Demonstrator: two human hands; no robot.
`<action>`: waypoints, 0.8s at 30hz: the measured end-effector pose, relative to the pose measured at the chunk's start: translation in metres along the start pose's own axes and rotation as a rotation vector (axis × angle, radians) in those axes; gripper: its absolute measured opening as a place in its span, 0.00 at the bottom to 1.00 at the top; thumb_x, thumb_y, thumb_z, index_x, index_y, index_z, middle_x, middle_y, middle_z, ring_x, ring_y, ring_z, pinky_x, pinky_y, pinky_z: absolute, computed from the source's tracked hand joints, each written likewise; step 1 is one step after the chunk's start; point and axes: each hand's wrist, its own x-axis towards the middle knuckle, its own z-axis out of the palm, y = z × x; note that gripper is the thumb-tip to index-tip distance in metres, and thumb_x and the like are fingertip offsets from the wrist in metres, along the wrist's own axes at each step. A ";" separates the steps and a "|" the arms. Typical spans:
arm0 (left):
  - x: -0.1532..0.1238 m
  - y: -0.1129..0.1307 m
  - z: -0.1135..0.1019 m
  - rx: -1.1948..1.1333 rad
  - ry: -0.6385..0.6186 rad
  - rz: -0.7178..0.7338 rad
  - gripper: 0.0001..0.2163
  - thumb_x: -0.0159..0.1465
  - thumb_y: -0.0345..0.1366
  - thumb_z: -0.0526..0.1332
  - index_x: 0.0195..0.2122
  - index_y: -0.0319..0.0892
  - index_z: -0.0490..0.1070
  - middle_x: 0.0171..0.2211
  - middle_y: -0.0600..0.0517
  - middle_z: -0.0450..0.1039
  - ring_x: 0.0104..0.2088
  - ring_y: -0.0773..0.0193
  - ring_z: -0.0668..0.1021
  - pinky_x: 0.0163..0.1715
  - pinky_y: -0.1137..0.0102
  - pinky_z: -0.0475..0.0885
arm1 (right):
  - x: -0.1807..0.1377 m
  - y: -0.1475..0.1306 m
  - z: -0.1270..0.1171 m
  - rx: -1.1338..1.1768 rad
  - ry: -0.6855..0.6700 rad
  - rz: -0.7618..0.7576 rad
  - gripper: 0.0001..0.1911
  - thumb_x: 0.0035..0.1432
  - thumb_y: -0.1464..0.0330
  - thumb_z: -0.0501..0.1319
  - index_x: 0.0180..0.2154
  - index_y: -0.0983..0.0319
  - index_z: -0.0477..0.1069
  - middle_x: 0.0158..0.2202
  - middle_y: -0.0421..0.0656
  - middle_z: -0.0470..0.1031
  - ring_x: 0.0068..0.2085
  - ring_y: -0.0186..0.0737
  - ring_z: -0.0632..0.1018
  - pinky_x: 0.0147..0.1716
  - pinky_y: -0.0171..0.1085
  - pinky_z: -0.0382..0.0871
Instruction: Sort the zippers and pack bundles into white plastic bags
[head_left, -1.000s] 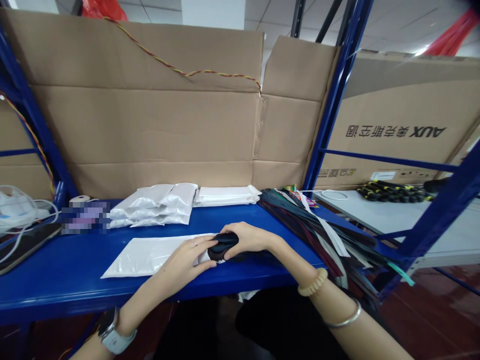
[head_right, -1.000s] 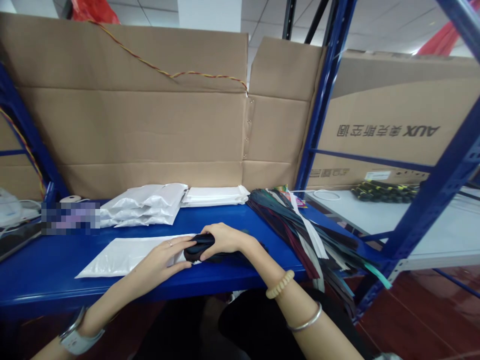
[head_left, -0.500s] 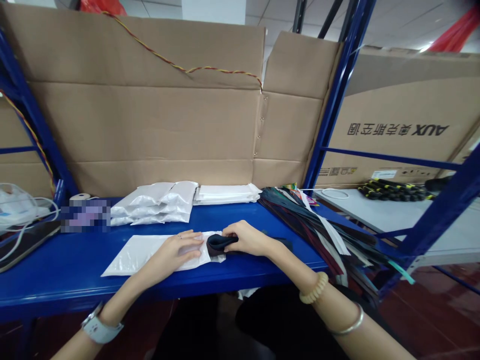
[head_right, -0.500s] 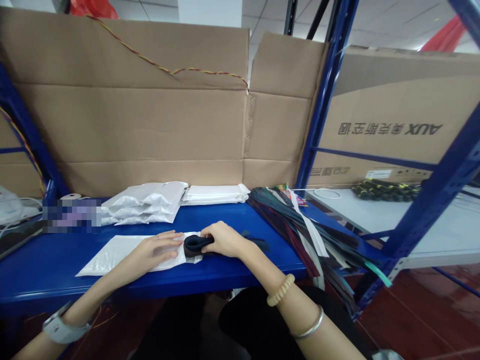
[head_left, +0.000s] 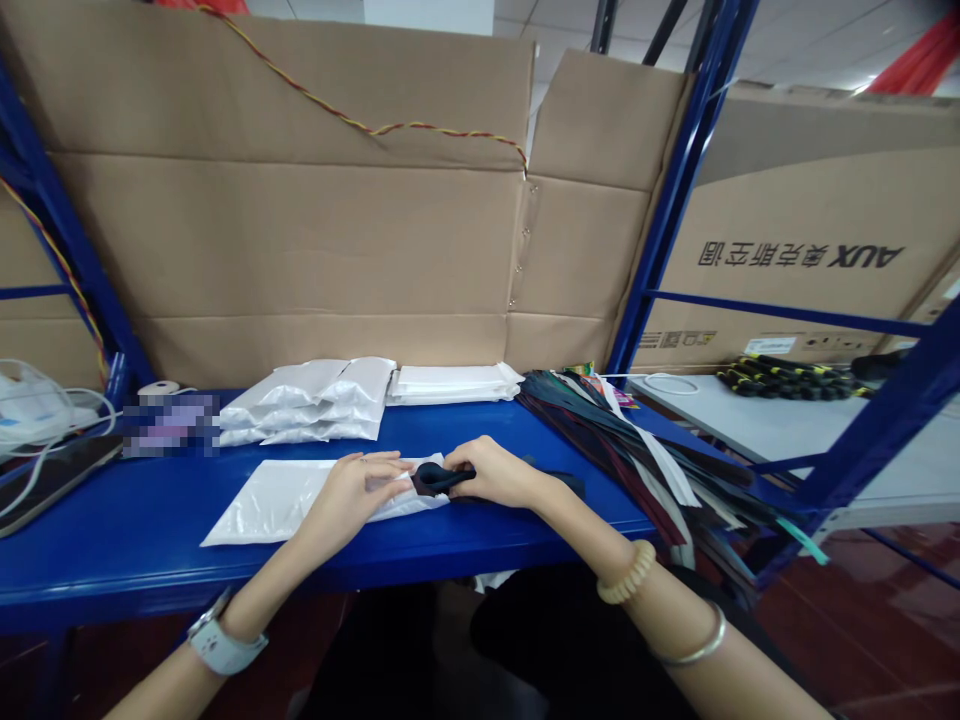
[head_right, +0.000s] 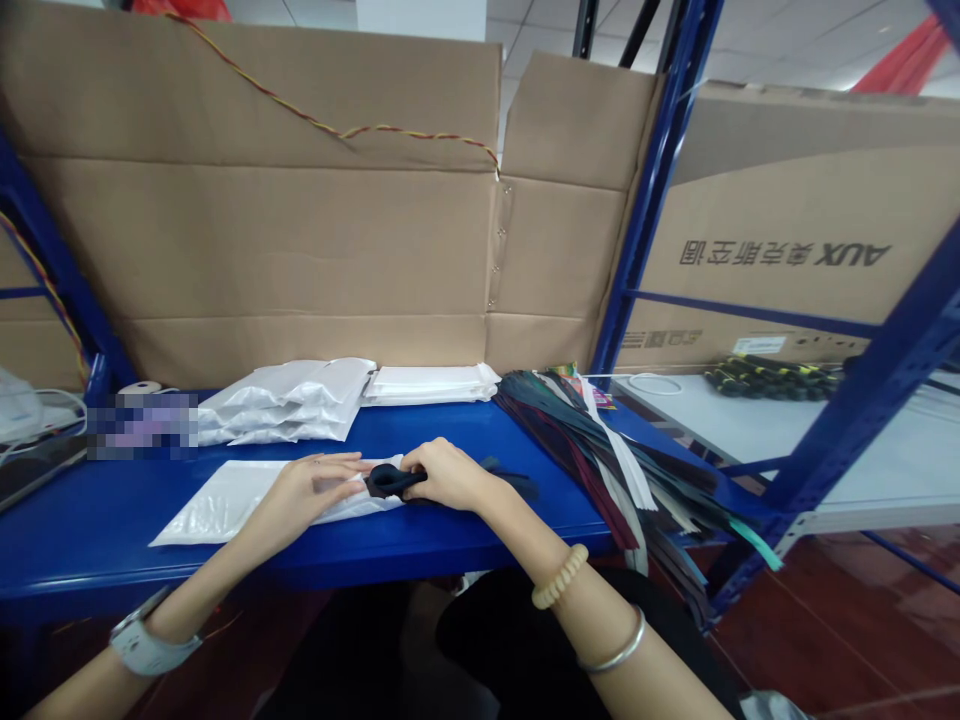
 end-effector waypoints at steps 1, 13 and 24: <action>0.000 0.003 -0.001 -0.006 0.013 0.002 0.11 0.64 0.46 0.57 0.40 0.53 0.79 0.47 0.56 0.77 0.55 0.56 0.72 0.57 0.58 0.62 | 0.000 0.000 0.000 -0.004 0.004 -0.003 0.04 0.52 0.72 0.63 0.26 0.64 0.70 0.25 0.37 0.70 0.28 0.30 0.68 0.29 0.30 0.54; -0.001 0.008 0.003 -0.048 0.070 -0.040 0.15 0.62 0.47 0.60 0.47 0.48 0.76 0.49 0.54 0.76 0.50 0.57 0.76 0.53 0.65 0.68 | 0.019 -0.014 0.028 -0.088 0.130 0.001 0.04 0.50 0.73 0.63 0.32 0.62 0.75 0.31 0.41 0.73 0.33 0.34 0.72 0.33 0.31 0.58; -0.009 0.000 -0.004 0.231 -0.051 -0.043 0.32 0.57 0.55 0.61 0.61 0.47 0.61 0.60 0.48 0.64 0.59 0.50 0.67 0.58 0.56 0.61 | -0.017 -0.002 -0.033 -0.251 -0.269 0.238 0.44 0.35 0.54 0.72 0.54 0.64 0.65 0.46 0.50 0.68 0.47 0.49 0.69 0.44 0.41 0.65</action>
